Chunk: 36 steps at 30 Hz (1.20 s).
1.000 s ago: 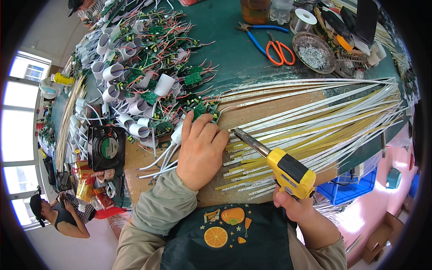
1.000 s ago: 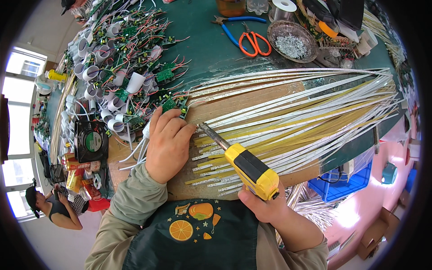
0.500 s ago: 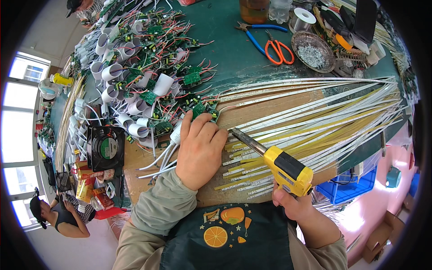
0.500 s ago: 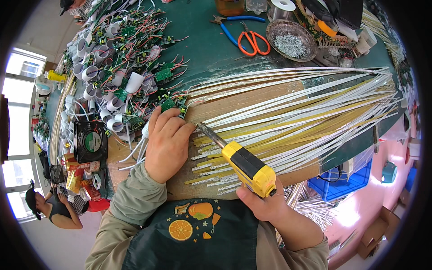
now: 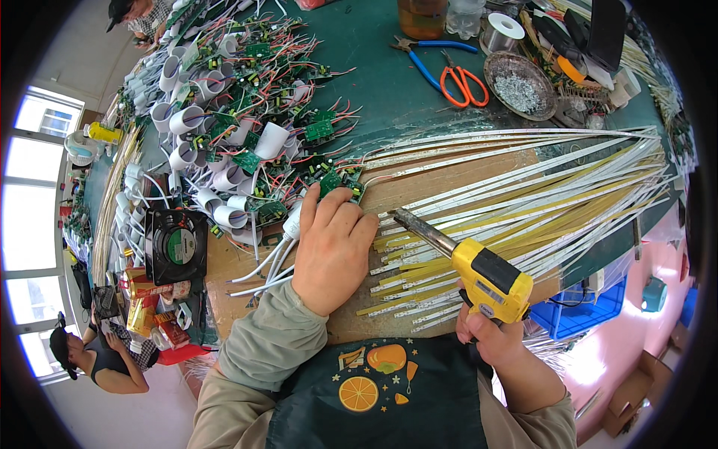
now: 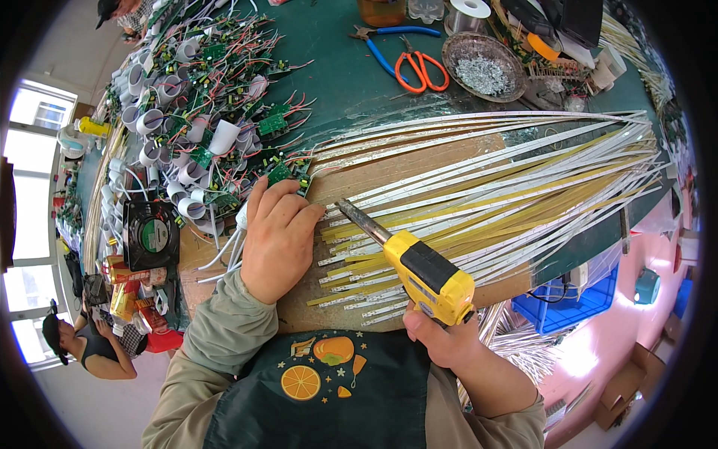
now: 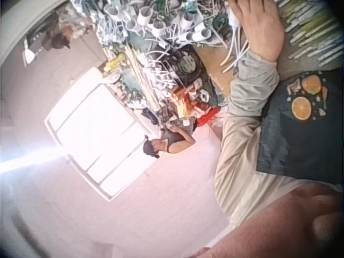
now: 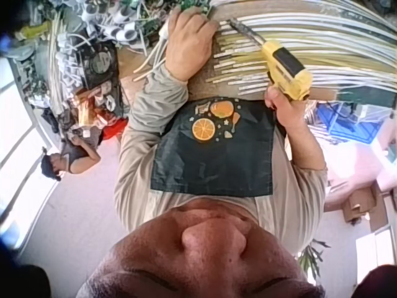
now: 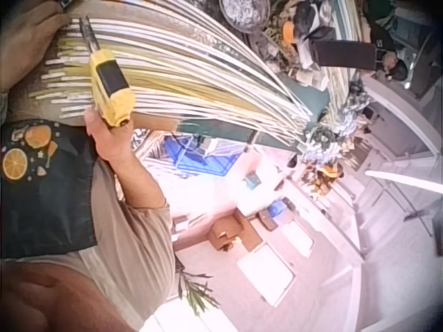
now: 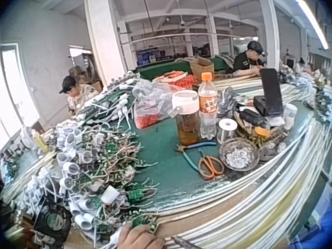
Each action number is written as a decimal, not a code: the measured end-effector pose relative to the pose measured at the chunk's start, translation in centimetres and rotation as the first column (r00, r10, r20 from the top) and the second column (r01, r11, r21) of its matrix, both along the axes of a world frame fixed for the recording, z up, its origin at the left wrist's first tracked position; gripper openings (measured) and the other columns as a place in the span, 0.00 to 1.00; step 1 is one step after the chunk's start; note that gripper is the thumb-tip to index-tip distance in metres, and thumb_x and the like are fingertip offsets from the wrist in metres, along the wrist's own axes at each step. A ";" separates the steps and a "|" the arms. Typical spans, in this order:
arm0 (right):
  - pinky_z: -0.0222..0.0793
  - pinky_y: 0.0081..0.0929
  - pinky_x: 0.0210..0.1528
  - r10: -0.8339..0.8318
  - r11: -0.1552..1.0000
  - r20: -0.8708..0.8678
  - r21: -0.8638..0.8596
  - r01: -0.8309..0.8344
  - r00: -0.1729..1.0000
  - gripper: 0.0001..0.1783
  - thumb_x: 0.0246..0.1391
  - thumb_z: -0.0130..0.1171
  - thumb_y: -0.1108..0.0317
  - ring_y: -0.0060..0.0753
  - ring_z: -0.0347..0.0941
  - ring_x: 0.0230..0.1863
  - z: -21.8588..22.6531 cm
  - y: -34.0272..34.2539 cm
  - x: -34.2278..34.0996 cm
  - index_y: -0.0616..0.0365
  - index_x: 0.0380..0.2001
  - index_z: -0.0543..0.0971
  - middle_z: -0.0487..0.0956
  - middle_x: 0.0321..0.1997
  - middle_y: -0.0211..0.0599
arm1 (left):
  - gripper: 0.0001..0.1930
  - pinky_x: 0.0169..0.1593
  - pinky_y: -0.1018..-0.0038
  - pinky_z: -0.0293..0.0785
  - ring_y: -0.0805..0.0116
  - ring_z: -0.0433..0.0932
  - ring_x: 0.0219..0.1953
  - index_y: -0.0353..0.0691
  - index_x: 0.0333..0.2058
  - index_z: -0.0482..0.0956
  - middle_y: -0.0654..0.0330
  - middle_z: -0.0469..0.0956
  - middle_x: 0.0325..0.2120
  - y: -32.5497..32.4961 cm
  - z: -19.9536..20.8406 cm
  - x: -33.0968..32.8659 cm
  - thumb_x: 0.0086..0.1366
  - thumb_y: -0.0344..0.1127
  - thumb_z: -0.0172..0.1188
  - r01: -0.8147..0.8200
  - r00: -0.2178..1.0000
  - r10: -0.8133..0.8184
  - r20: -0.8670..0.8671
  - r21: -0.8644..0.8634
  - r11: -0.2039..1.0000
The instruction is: The person aligns LED strips on the table and solders circuit board wire assemblies to the strips using a soldering iron.
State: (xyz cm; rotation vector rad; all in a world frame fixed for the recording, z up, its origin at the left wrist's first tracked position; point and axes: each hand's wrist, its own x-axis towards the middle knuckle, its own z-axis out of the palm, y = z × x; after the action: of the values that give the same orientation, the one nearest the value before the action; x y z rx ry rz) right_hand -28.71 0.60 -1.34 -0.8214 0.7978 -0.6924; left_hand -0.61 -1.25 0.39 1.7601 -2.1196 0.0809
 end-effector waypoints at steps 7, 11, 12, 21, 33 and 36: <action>0.71 0.20 0.28 0.011 1.000 0.000 -0.006 -0.011 1.000 0.28 0.59 0.66 0.67 0.21 0.72 0.27 -0.2 0.0 -0.1 0.61 0.59 0.69 0.77 0.33 0.34 | 0.12 0.65 0.46 0.62 0.53 0.75 0.52 0.40 0.37 0.83 0.58 0.77 0.35 0.0 0.0 -0.1 0.52 0.23 0.63 -0.004 1.000 0.004 0.001 0.001 1.000; 0.70 0.20 0.28 0.019 1.000 -0.013 -0.007 -0.019 1.000 0.28 0.59 0.65 0.68 0.20 0.72 0.27 -0.2 0.0 0.0 0.62 0.60 0.69 0.77 0.34 0.34 | 0.12 0.65 0.46 0.62 0.53 0.75 0.52 0.40 0.37 0.83 0.59 0.77 0.35 0.0 -0.1 -0.1 0.52 0.23 0.63 -0.005 1.000 0.005 0.003 -0.001 1.000; 0.70 0.20 0.28 0.021 1.000 -0.013 -0.013 -0.021 1.000 0.27 0.59 0.65 0.68 0.20 0.72 0.27 -0.2 -0.1 0.0 0.62 0.60 0.69 0.77 0.34 0.34 | 0.12 0.65 0.46 0.62 0.53 0.75 0.52 0.41 0.37 0.83 0.59 0.77 0.34 0.0 -0.1 -0.1 0.52 0.23 0.63 -0.007 1.000 0.007 0.005 -0.001 1.000; 0.70 0.20 0.28 0.019 1.000 -0.045 -0.011 -0.019 0.999 0.26 0.60 0.63 0.72 0.20 0.72 0.27 0.1 -0.1 0.2 0.63 0.59 0.69 0.77 0.34 0.33 | 0.12 0.66 0.46 0.62 0.54 0.75 0.52 0.41 0.37 0.83 0.59 0.77 0.34 -0.1 0.0 -0.1 0.53 0.23 0.63 -0.006 1.000 0.006 0.002 -0.003 1.000; 0.69 0.19 0.27 -0.026 0.999 -0.039 -0.046 0.024 0.999 0.24 0.60 0.62 0.73 0.18 0.71 0.26 0.2 0.1 0.7 0.62 0.59 0.69 0.77 0.34 0.32 | 0.11 0.65 0.48 0.63 0.55 0.76 0.51 0.42 0.35 0.82 0.59 0.77 0.33 -0.3 -0.4 -0.1 0.52 0.23 0.63 -0.031 0.999 0.029 -0.029 -0.036 0.999; 0.69 0.19 0.27 -0.008 0.999 -0.051 -0.039 0.006 0.999 0.24 0.60 0.62 0.73 0.18 0.71 0.26 -0.2 0.1 0.4 0.62 0.59 0.70 0.77 0.34 0.32 | 0.11 0.64 0.49 0.63 0.55 0.76 0.51 0.42 0.35 0.82 0.59 0.77 0.33 -0.4 -0.3 -0.2 0.52 0.23 0.63 -0.038 0.999 0.037 -0.022 -0.029 0.999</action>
State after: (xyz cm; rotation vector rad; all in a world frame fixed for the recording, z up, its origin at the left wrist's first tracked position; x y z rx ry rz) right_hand -28.26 0.72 -1.49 -0.8744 0.8362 -0.6974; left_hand -0.83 -1.69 0.06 1.7764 -2.0603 0.1018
